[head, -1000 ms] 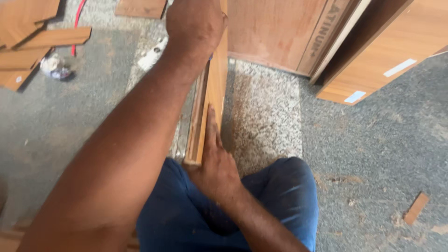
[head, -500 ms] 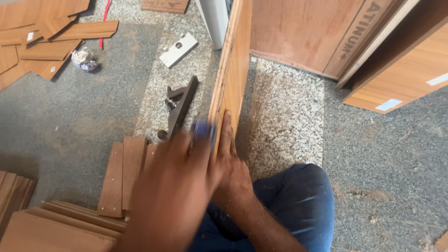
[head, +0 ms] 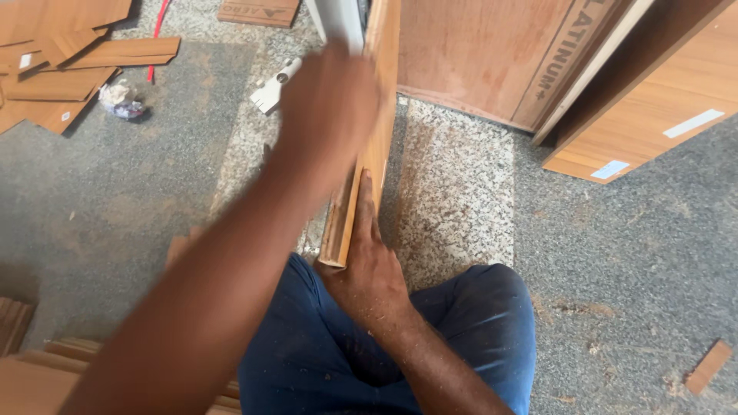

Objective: The person sands the edges of a wooden panel by hand using a piece of sandpaper.

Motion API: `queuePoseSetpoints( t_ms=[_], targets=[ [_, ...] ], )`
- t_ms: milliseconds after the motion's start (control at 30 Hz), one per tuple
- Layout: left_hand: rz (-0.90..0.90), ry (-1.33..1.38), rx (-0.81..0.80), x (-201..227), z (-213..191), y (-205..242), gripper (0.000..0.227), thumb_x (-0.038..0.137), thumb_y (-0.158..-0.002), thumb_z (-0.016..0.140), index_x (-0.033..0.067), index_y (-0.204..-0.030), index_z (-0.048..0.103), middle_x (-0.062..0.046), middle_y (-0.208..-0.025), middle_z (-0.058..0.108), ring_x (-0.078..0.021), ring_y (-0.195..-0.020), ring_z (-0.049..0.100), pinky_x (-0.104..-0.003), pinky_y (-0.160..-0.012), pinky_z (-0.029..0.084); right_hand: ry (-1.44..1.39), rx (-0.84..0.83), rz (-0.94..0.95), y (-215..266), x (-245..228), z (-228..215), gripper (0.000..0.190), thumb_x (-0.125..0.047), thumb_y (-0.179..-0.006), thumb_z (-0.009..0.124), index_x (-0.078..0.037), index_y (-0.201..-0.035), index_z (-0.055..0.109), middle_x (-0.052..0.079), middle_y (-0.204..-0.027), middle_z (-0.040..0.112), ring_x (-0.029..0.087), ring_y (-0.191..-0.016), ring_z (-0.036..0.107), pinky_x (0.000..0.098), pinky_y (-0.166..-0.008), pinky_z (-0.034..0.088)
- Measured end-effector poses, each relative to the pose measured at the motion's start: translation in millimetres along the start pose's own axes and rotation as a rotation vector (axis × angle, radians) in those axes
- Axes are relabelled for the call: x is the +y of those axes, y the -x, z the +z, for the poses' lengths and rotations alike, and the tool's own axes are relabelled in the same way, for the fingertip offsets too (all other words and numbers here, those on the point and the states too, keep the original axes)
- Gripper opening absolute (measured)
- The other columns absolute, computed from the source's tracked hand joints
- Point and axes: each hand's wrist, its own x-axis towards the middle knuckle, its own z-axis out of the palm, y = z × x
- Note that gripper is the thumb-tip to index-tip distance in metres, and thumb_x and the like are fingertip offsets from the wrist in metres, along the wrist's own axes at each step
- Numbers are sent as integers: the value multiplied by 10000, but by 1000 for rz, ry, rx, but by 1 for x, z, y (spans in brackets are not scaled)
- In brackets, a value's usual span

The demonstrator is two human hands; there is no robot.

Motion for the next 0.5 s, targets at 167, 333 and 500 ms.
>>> queuePoseSetpoints(
  t_ms=[167,333,500],
  targets=[
    [111,94,15,11,-60,170,358,202,-892,596,13,-1182,684,-133,-1034,686,-282,-879,693,-364,-554,582,10,-133,74,-6,12,-1,1038,-264,-945,598,-29,-1567,-199,366,-1589,267,485,-1001,693,530,-802,608],
    [55,101,-95,12,-47,167,338,294,-915,630,15,-1087,711,-161,-989,694,-263,-765,684,-376,-543,597,118,-170,31,-5,17,1,971,-255,-965,569,-14,-1559,-160,399,-1611,209,445,-988,725,480,-767,643],
    [18,12,-69,9,1,0,350,262,-1060,575,-67,-1045,693,-255,-949,689,-187,-539,691,-323,-348,568,-33,-45,92,0,7,-3,1116,-276,-855,721,34,-1541,-103,403,-1517,327,500,-962,701,485,-747,646]
  ],
)
